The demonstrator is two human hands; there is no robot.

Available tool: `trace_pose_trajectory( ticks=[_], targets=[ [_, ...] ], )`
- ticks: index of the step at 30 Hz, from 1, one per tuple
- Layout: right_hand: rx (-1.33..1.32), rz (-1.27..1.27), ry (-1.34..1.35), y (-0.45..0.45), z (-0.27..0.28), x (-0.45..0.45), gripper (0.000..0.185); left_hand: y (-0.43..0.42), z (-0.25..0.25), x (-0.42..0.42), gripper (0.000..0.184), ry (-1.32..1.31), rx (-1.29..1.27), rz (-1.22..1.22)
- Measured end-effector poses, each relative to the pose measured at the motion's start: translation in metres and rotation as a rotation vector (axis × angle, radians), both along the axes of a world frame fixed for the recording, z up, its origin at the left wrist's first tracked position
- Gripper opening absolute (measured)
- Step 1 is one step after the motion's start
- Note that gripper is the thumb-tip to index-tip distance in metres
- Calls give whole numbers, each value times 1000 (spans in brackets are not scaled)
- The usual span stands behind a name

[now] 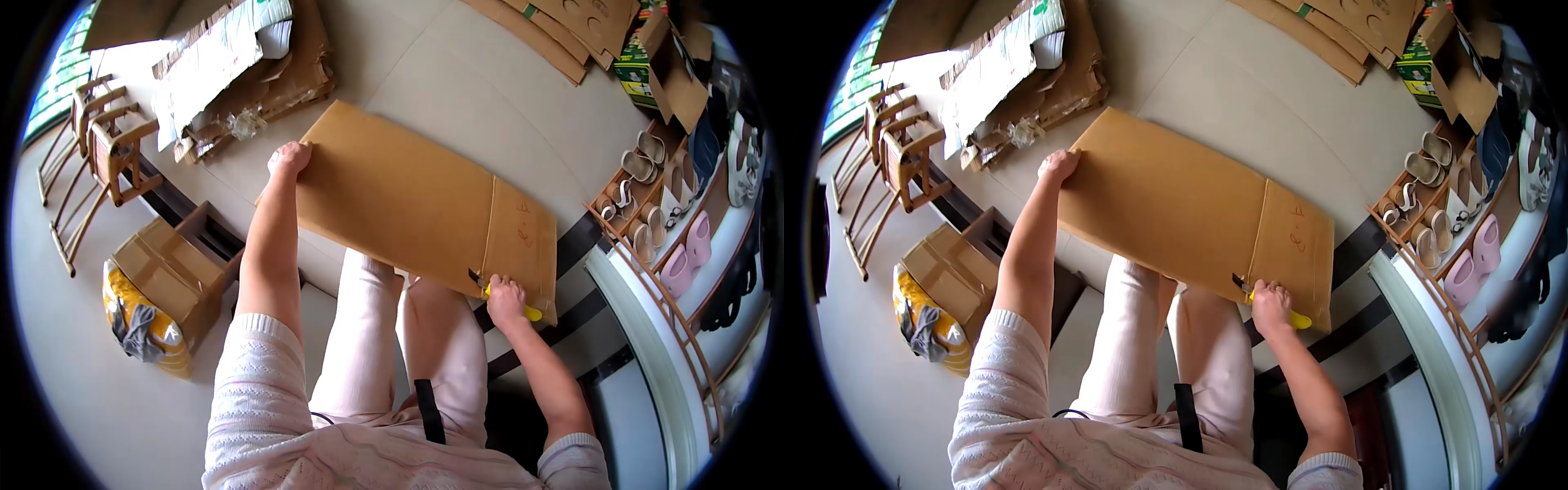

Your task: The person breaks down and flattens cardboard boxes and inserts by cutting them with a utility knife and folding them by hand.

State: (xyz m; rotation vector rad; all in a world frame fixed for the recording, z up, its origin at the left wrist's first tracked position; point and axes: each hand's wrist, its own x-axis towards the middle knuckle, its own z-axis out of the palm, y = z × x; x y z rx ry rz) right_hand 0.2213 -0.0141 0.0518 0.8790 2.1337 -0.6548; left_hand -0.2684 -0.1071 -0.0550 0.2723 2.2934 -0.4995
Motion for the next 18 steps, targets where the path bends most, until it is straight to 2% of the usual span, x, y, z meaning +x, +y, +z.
trace_pose_trajectory(
  ticks=[3,4,9,18],
  targets=[
    [-7,61,22,-11,8,12,10,-17,20,10,60,12,-13,117],
    [-106,39,-58,-11,20,8,12,-20,36,17,61,33,-10,100],
    [-24,85,-7,-26,43,44,18,-51,85,38,61,3,-33,69],
    [-8,44,-72,-2,5,27,12,-39,35,36,60,16,-14,54]
  ],
)
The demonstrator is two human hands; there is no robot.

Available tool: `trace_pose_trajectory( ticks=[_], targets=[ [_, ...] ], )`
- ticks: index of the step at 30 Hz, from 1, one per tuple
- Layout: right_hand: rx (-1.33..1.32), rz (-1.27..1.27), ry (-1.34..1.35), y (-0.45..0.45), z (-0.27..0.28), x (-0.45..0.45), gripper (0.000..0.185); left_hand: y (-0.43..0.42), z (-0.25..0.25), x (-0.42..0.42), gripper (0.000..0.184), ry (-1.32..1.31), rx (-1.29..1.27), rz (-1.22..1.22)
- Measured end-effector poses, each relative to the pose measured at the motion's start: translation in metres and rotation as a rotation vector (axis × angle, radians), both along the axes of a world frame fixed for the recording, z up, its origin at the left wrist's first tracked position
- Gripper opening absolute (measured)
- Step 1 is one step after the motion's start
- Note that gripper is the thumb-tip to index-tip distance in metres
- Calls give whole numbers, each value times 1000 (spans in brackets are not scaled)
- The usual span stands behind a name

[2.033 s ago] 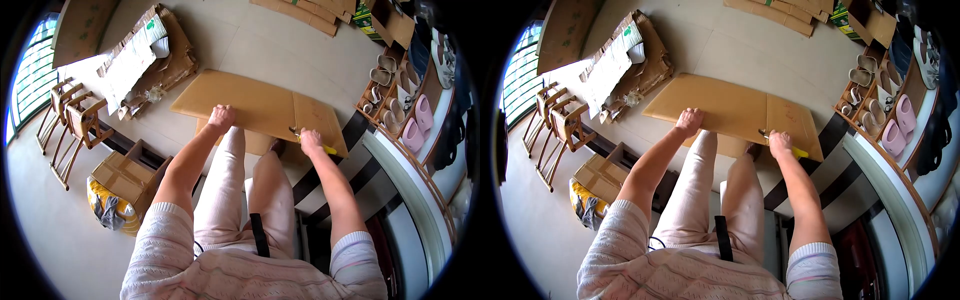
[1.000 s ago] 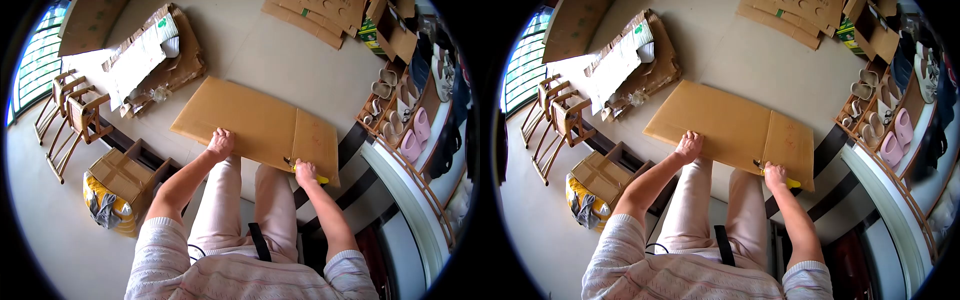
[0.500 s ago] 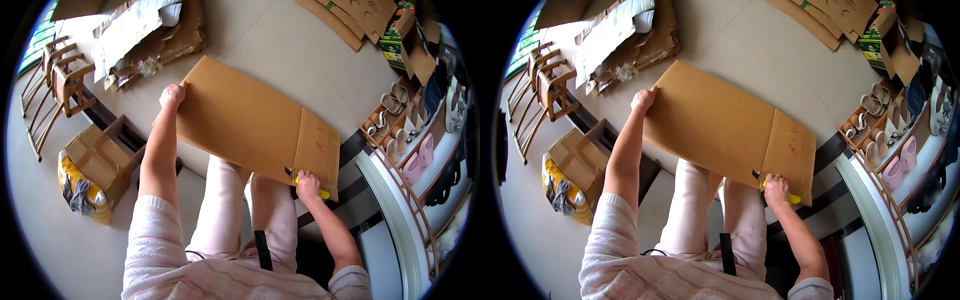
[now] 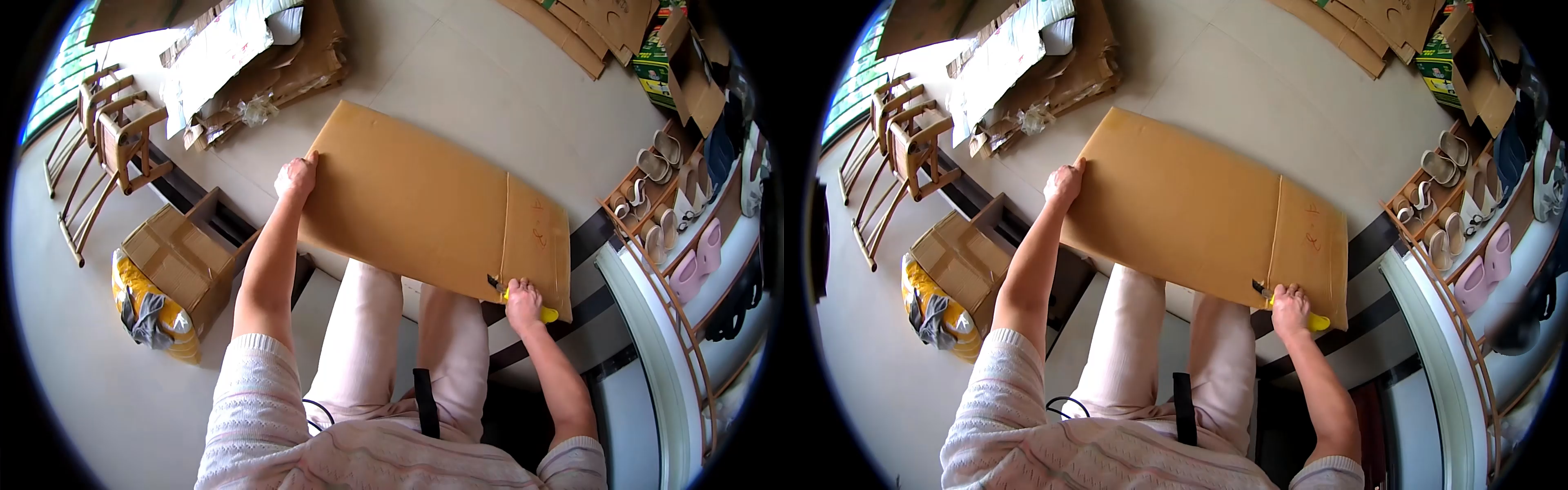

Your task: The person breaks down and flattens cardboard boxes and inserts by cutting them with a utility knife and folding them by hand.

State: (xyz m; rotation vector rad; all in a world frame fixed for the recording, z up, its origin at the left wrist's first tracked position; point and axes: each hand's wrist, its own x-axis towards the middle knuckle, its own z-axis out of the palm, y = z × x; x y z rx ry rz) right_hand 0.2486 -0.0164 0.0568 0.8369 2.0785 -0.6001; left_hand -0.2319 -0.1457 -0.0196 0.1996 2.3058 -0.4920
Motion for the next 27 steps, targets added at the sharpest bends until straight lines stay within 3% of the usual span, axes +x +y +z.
trace_pose_trajectory(
  ticks=[5,9,10,17,27],
  targets=[
    [40,-5,26,6,-31,-7,10,17,-23,-6,62,62,-15,18],
    [22,-18,34,-1,-41,-18,8,-7,-9,-2,60,63,5,-21],
    [30,-7,42,3,-40,-20,7,-8,-5,7,52,144,36,-35],
    [49,22,95,43,-15,-30,13,31,31,-13,47,43,75,-134],
    [20,45,17,-10,-6,-14,9,-35,36,16,52,23,86,-79]
  ],
)
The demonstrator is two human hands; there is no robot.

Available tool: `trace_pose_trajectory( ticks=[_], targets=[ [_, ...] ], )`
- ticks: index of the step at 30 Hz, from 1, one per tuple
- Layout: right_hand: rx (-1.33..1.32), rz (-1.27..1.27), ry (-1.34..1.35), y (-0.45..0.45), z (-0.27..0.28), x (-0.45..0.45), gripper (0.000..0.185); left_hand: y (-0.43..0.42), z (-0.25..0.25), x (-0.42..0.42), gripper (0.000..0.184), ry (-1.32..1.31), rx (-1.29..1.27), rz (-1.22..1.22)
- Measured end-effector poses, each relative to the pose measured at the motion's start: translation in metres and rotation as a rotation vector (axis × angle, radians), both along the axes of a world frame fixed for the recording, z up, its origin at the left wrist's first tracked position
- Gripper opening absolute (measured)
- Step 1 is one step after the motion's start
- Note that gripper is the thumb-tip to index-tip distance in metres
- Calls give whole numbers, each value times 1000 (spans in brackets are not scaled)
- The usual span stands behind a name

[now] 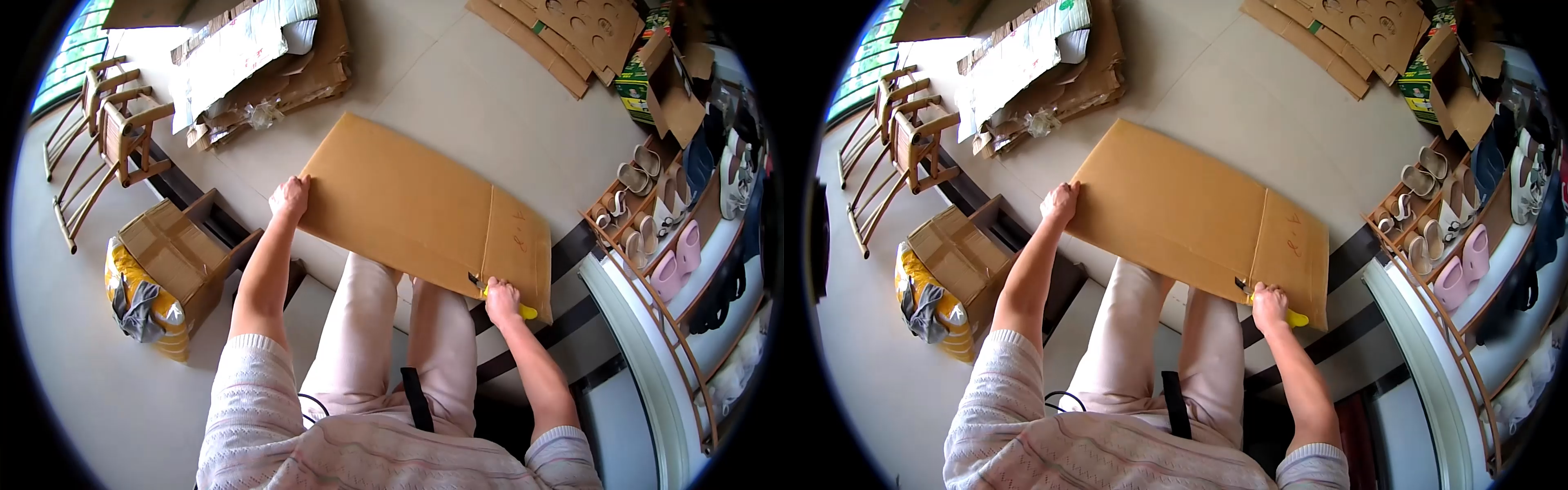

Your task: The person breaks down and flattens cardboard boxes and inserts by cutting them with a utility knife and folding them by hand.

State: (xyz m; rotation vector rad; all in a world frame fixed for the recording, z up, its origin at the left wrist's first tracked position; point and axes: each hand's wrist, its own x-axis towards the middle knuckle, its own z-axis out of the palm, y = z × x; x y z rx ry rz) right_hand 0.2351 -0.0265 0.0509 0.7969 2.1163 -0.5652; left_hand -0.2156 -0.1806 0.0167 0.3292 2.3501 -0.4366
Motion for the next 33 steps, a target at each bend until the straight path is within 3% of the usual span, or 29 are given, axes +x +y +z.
trace_pose_trajectory(
  ticks=[10,12,14,16,18,21,33],
  targets=[
    [-20,-11,38,-34,-21,2,9,-11,-27,-7,44,72,-70,-70],
    [-28,-27,66,-43,-17,3,9,2,-28,-10,35,60,-187,-372],
    [-34,-73,106,-45,-13,5,10,27,-57,4,37,125,14,-536],
    [-39,-44,58,-48,-16,10,9,66,-78,45,49,27,108,-810],
    [-62,-32,45,-52,-18,6,9,109,-99,78,63,-185,131,-717],
    [-42,-51,-24,-49,-17,-1,10,132,-107,104,69,-312,-5,-649],
    [-25,-58,76,-71,-14,19,16,136,-101,103,92,-469,-125,-660]
  ],
)
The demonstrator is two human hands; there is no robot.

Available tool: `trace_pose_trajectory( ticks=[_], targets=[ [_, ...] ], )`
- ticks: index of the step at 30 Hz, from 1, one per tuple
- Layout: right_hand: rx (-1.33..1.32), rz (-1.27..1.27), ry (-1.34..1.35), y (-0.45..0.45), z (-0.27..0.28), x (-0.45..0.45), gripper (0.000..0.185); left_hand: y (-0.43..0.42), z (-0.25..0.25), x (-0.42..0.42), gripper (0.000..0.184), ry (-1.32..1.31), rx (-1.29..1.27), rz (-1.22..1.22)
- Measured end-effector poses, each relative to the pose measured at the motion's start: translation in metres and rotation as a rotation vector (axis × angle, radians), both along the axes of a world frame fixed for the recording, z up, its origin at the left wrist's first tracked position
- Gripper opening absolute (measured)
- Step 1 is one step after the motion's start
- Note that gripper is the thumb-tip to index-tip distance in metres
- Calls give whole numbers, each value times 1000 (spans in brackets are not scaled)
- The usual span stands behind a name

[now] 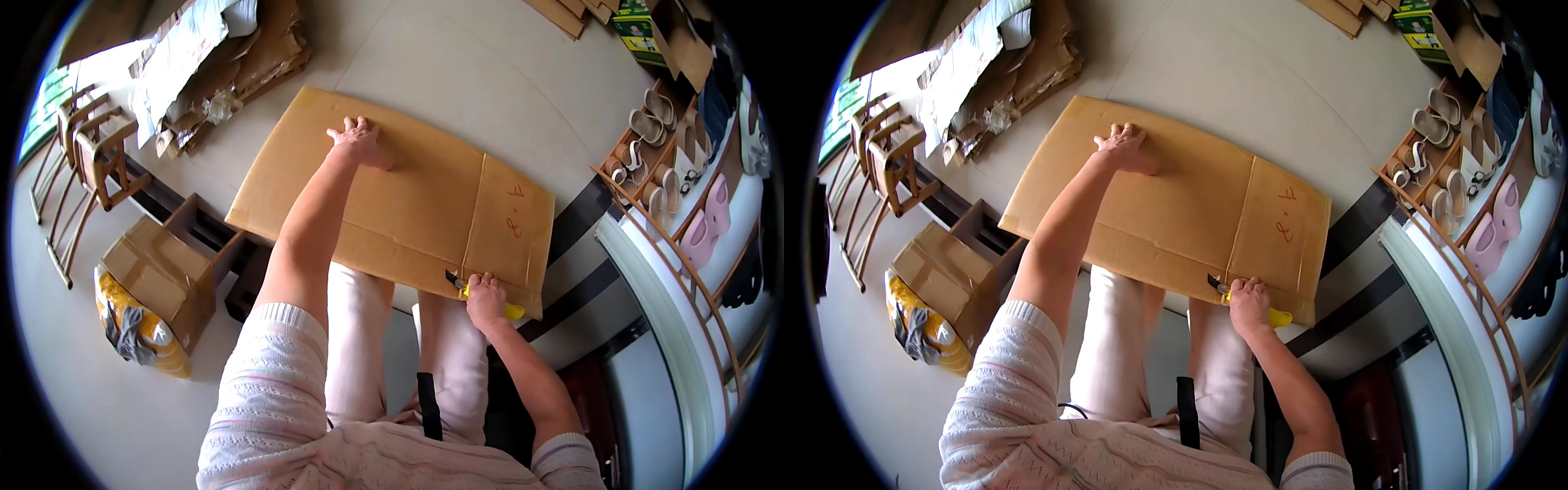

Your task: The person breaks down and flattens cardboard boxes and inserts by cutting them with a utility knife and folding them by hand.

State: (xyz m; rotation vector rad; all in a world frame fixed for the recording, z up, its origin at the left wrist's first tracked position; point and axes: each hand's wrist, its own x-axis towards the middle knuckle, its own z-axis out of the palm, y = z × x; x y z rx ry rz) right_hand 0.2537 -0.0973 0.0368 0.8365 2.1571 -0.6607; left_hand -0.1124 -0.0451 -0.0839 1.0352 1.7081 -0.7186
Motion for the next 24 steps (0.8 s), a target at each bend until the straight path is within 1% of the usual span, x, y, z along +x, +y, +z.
trace_pose_trajectory(
  ticks=[4,8,11,14,17,20,22,23,24],
  targets=[
    [-18,-57,-43,-11,-5,-7,16,-6,-13,-6,98,-31,18,-22],
    [48,-10,40,-24,-10,0,19,-10,-22,-7,100,-69,-39,-51],
    [-20,0,1,-25,-6,-4,20,-13,-20,-6,100,-65,-64,-61],
    [-20,17,-34,-27,-6,-1,19,-18,-20,-8,100,-77,-48,-46],
    [-94,-12,-40,-15,-3,-8,17,-13,-20,-9,102,-64,-62,-58],
    [-61,47,-76,-8,-17,-5,14,-11,-31,-7,103,-41,-42,-58],
    [-63,45,-42,-5,-32,-14,15,-9,-36,-12,102,-36,52,-66],
    [-97,56,-42,-11,-29,-11,15,-17,-39,-10,102,-56,79,-46],
    [-86,53,-98,-10,-32,-15,14,-25,-38,-4,103,-71,49,-34]
  ],
)
